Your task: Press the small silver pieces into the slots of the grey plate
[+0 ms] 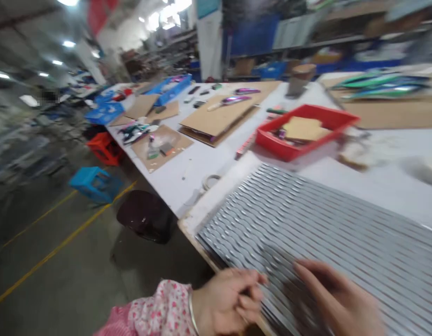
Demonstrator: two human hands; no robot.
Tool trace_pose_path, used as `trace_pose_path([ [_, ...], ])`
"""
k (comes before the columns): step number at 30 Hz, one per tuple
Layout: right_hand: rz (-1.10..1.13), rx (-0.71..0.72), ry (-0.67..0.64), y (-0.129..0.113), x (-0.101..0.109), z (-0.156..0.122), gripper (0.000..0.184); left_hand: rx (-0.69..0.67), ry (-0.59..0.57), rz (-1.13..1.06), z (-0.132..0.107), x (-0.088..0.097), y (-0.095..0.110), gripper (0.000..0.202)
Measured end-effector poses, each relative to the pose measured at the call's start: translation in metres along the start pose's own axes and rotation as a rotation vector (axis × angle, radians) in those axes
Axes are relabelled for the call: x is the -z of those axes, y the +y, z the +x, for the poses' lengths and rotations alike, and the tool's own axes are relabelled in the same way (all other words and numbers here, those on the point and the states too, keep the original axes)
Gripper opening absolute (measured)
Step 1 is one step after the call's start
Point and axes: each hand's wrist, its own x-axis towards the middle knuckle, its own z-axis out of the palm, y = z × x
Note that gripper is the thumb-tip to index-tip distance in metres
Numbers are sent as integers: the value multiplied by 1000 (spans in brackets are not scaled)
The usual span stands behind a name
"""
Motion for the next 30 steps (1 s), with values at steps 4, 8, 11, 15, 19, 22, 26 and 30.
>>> trace_pose_path([
  [4,80,15,-97,-11,5,5,24,-166,50,73,-3,-1,3,17],
  [8,8,72,-53,-11,-2,17,18,-111,66,88,5,2,12,21],
  [11,-72,113,-36,-12,-6,19,12,-98,42,143,7,3,13,20],
  [15,-277,209,-25,-14,-10,21,7,-92,36,189,6,2,12,15],
  [19,-447,238,-2,-17,-15,22,9,-73,29,205,6,3,11,11],
  [22,-475,204,19,-17,-17,24,9,-90,29,217,9,4,11,10],
  [26,-458,159,10,-13,-17,26,7,-151,51,201,12,3,9,11],
  [30,-233,174,-87,-14,-10,16,16,-161,60,147,7,-1,2,22],
])
